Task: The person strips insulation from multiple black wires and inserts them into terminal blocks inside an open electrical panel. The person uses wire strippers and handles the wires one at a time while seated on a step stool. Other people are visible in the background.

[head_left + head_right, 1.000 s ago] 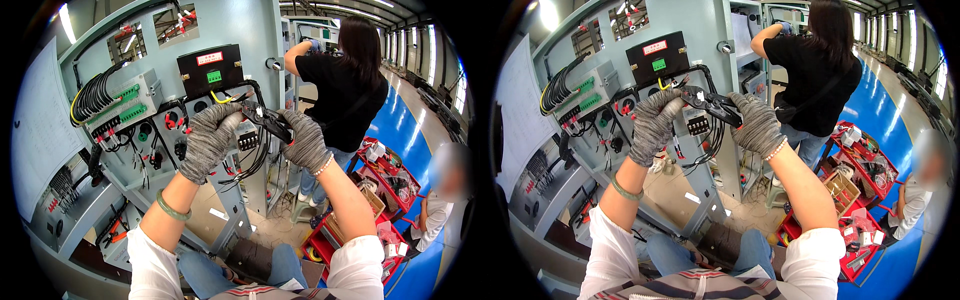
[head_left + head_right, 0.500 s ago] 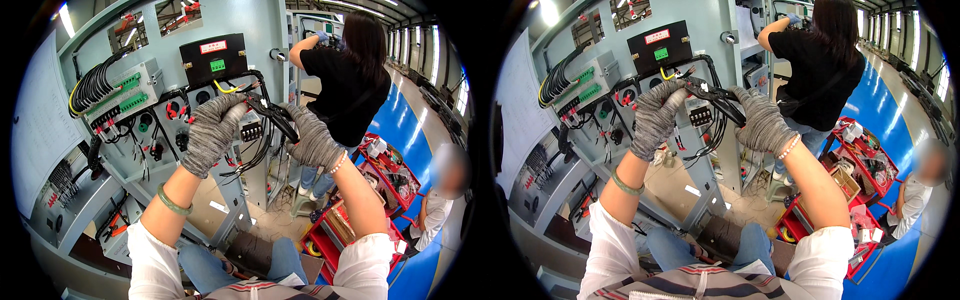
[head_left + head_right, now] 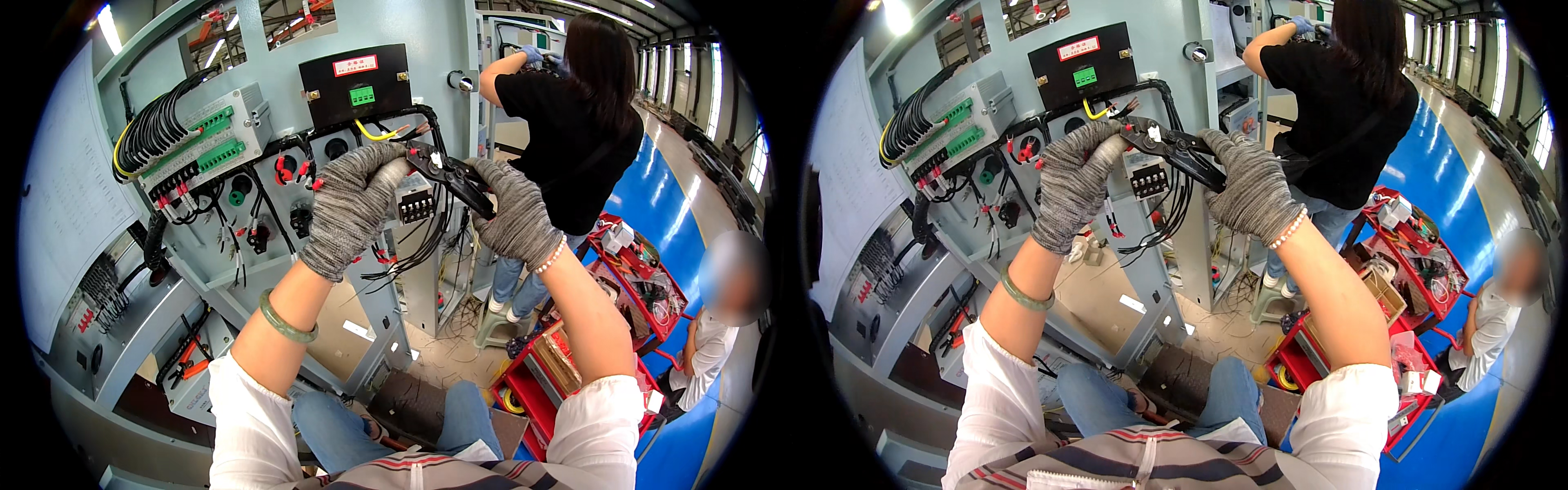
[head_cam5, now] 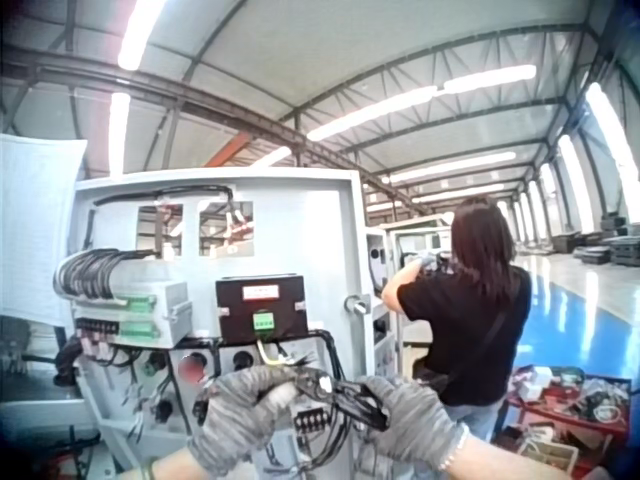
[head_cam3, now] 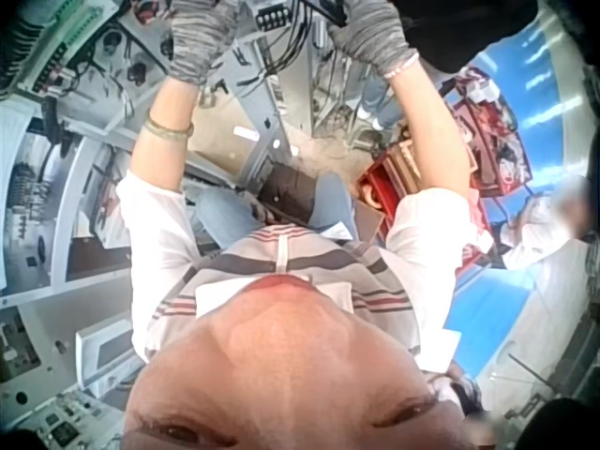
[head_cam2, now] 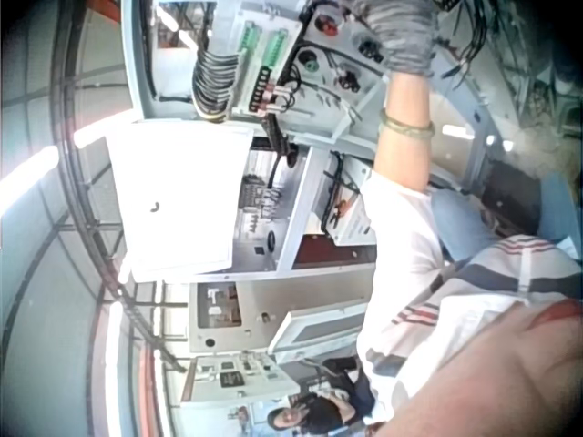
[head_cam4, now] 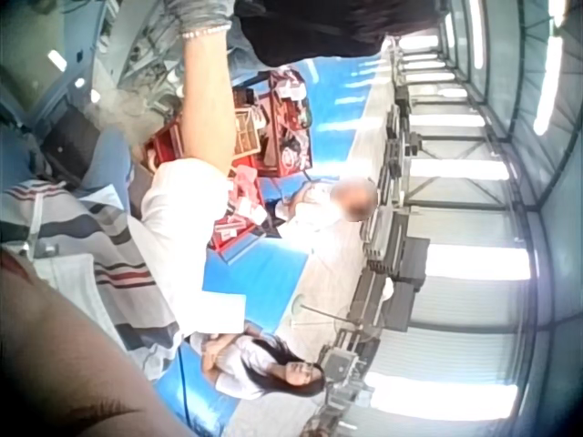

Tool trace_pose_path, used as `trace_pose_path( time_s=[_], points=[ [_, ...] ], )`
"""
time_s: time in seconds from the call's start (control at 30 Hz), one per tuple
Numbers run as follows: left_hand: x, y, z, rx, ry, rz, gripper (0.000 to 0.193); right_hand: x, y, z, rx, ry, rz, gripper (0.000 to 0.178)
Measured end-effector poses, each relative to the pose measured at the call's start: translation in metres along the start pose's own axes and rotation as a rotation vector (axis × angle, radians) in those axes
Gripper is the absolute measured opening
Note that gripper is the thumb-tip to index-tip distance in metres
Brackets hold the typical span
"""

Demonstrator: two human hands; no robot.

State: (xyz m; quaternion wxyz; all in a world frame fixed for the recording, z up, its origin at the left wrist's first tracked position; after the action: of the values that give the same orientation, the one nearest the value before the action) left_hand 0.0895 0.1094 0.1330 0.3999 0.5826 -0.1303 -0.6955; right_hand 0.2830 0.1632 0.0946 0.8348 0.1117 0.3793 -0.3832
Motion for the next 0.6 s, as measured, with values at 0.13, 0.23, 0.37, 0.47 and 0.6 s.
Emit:
trace_pose_path(
  time_s=[0.13,0.23,0.37,0.47,0.6],
  points=[
    [0.0,-0.001,0.0,0.011,0.008,0.024,0.021,0.0,-0.003,0.004,0.015,0.02,0.0,0.046],
    [-0.002,0.0,0.001,-0.015,0.026,-0.006,0.022,0.0,-0.004,-0.001,-0.069,-0.16,-0.072,0.041],
    [-0.003,-0.002,0.002,-0.073,0.02,-0.009,0.024,0.002,-0.006,-0.005,-0.115,-0.269,-0.132,0.046],
    [-0.001,-0.003,0.002,-0.096,0.011,-0.027,0.025,0.004,-0.009,0.003,-0.056,-0.111,-0.072,0.054],
    [-0.002,-0.005,0.003,-0.071,0.008,-0.048,0.025,0.005,-0.008,0.0,-0.203,-0.202,-0.033,0.067]
  ],
)
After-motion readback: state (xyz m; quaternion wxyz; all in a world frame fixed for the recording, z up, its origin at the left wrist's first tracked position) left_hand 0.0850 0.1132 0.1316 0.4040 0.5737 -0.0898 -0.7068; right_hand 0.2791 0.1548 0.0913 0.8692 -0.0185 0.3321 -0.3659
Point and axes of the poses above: each hand's wrist, its own x-axis away from the middle knuckle, its own z-axis out of the back of the hand, y = z × x, the point moved 5 cm from there along -x, towards the middle knuckle, and after that the axes turned 4 degrees about x, right-handed, at the moved point
